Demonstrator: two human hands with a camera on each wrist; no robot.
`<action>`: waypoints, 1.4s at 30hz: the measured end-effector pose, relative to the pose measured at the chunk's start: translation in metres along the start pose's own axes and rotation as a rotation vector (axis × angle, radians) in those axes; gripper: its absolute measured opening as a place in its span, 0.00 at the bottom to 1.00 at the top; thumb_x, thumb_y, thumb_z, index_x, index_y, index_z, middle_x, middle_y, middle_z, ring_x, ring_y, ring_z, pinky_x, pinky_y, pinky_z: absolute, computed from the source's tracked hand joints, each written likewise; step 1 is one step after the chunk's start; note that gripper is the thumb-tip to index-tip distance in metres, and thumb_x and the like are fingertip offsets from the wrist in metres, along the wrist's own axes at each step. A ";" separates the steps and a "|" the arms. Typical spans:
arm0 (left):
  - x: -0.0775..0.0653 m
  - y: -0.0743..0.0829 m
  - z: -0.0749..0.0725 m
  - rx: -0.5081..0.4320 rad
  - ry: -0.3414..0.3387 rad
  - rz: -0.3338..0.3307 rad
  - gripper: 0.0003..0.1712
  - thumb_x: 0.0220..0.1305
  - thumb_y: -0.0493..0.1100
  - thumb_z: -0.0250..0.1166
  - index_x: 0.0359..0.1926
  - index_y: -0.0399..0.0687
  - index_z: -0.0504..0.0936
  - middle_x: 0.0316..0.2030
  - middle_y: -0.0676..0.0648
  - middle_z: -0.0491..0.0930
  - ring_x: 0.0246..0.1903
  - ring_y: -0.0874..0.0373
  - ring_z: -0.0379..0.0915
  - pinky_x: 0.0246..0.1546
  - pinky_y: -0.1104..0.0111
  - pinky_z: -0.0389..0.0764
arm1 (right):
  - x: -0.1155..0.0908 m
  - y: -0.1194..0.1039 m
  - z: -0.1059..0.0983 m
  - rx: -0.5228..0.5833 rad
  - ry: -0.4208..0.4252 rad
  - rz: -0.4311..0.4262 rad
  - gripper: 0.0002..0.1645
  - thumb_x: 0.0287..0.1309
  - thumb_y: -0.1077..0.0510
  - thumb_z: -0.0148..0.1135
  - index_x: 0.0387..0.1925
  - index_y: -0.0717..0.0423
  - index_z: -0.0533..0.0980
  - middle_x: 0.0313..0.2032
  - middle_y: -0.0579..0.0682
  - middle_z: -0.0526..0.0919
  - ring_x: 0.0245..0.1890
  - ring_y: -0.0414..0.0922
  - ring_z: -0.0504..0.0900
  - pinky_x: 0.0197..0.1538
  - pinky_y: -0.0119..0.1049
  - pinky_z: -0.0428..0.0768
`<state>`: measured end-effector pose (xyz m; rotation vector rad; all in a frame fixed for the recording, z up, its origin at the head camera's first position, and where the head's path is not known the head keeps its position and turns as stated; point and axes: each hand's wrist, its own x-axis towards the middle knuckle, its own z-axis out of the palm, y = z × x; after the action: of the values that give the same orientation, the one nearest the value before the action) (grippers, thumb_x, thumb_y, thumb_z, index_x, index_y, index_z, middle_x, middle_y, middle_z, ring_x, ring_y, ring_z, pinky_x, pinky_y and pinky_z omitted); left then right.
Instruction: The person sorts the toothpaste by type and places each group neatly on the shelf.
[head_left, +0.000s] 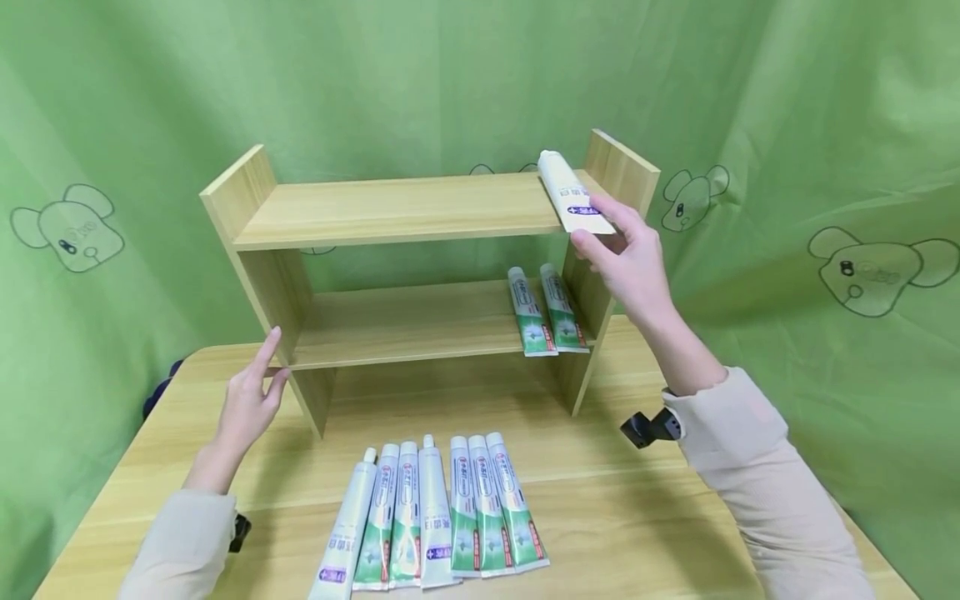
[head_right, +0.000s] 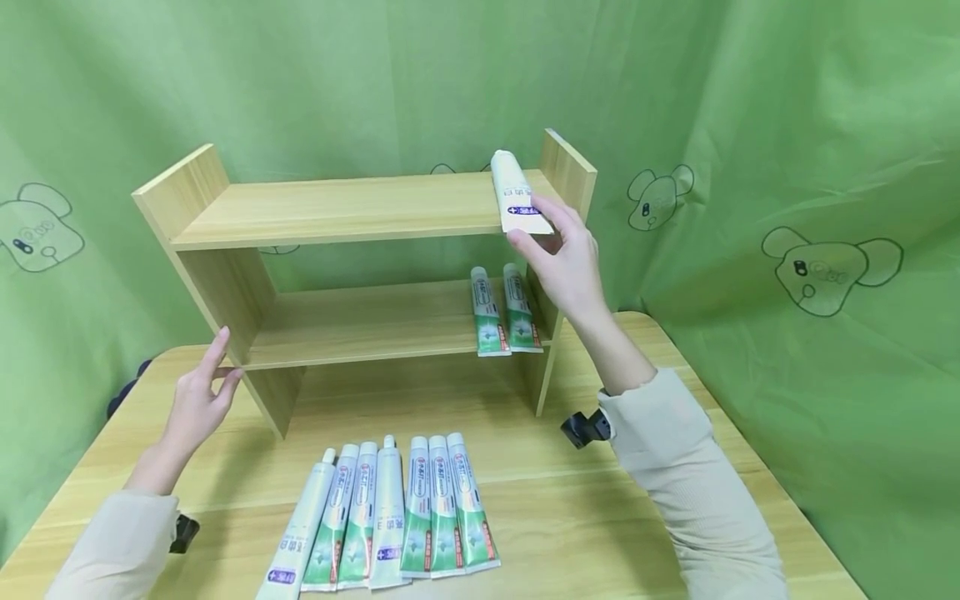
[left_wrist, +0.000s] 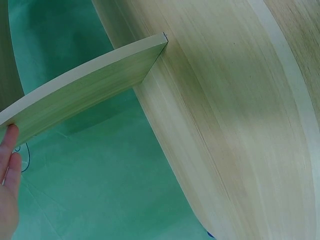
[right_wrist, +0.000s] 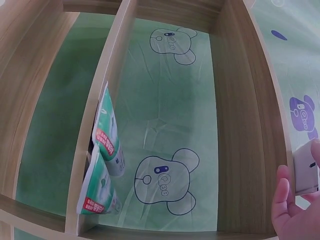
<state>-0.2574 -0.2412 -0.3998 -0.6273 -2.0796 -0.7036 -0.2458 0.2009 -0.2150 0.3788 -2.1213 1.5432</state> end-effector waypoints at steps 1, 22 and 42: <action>0.000 0.000 0.000 0.000 0.000 0.001 0.43 0.46 0.21 0.63 0.65 0.43 0.61 0.39 0.28 0.78 0.23 0.39 0.77 0.08 0.78 0.60 | 0.000 0.000 0.000 -0.003 0.002 -0.001 0.30 0.56 0.62 0.59 0.61 0.61 0.65 0.51 0.55 0.67 0.28 0.32 0.76 0.26 0.19 0.74; 0.000 0.001 0.000 -0.002 -0.009 -0.013 0.42 0.47 0.20 0.62 0.64 0.42 0.62 0.41 0.28 0.77 0.24 0.38 0.77 0.07 0.80 0.58 | -0.012 0.006 -0.002 0.025 0.034 -0.071 0.30 0.55 0.68 0.59 0.60 0.63 0.65 0.51 0.50 0.69 0.28 0.33 0.75 0.28 0.20 0.74; 0.000 0.002 -0.001 -0.002 -0.012 -0.006 0.42 0.46 0.20 0.62 0.64 0.41 0.61 0.39 0.28 0.77 0.23 0.38 0.77 0.07 0.80 0.58 | -0.049 0.014 -0.009 0.172 0.028 -0.002 0.31 0.56 0.69 0.55 0.62 0.65 0.60 0.57 0.55 0.67 0.30 0.34 0.78 0.34 0.22 0.78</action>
<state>-0.2558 -0.2403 -0.3985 -0.6274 -2.0929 -0.7073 -0.2096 0.2108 -0.2506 0.4153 -1.9723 1.7250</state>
